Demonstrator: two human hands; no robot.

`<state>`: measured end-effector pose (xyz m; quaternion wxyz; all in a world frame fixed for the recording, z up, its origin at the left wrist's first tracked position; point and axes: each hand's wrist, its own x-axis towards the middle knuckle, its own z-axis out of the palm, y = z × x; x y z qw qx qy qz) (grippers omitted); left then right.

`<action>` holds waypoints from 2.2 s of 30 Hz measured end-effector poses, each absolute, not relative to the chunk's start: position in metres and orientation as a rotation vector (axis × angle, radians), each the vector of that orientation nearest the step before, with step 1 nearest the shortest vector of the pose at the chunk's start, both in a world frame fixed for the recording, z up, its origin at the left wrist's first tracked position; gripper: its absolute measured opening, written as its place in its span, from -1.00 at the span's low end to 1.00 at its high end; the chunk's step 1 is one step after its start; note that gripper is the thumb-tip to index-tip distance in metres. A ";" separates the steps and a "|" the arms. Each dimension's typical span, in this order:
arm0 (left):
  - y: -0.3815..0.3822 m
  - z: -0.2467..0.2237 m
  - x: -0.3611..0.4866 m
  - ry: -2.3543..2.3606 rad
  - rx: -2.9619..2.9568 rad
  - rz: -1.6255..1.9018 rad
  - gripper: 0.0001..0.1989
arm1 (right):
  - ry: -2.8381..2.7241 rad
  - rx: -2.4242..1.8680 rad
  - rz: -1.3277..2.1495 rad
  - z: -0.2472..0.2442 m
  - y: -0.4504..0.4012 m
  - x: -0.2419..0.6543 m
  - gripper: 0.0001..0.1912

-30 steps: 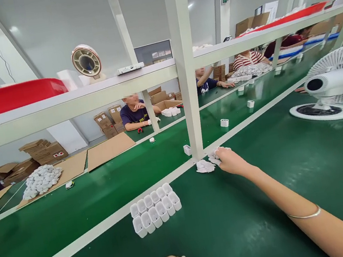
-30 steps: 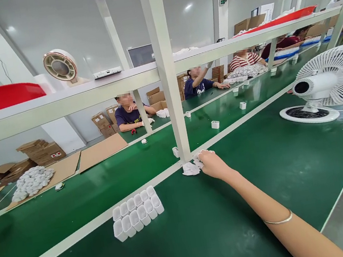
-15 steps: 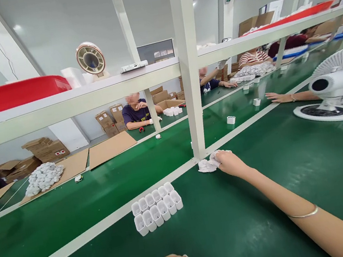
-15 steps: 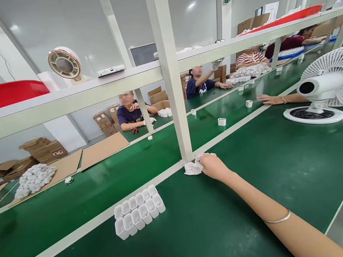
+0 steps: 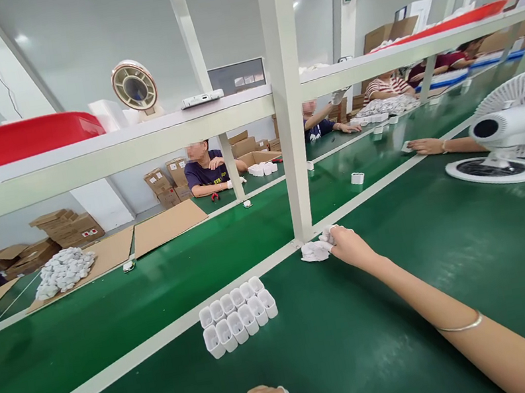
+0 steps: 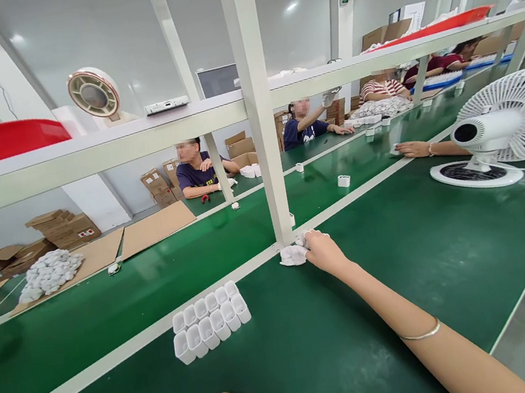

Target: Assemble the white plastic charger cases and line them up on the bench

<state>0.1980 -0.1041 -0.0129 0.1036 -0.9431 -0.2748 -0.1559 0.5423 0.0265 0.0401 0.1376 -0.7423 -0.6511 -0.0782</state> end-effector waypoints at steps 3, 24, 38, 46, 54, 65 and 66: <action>-0.104 -0.012 0.198 -0.801 -2.780 -0.448 -0.45 | -1.892 -2.144 -0.221 0.040 0.027 0.541 -0.88; -0.100 -0.031 0.197 -0.797 -2.786 -0.629 -0.42 | -1.923 -2.139 -0.283 0.036 0.028 0.540 -0.80; -0.097 -0.046 0.197 -0.822 -2.777 -0.735 -0.39 | -1.976 -2.070 -0.357 0.030 0.030 0.539 -0.77; -0.101 -0.033 0.202 -0.801 -2.730 -0.849 -0.34 | -2.098 -2.035 -0.440 0.029 0.029 0.539 -0.71; -0.102 -0.031 0.203 -0.835 -2.753 -0.844 -0.34 | -2.094 -2.031 -0.461 0.029 0.029 0.537 -0.75; -0.102 -0.034 0.202 -0.823 -2.763 -0.815 -0.35 | -1.978 -1.995 -0.373 0.028 0.029 0.537 -0.73; -0.101 -0.035 0.202 -0.827 -2.762 -0.810 -0.34 | -1.971 -1.999 -0.368 0.028 0.029 0.536 -0.73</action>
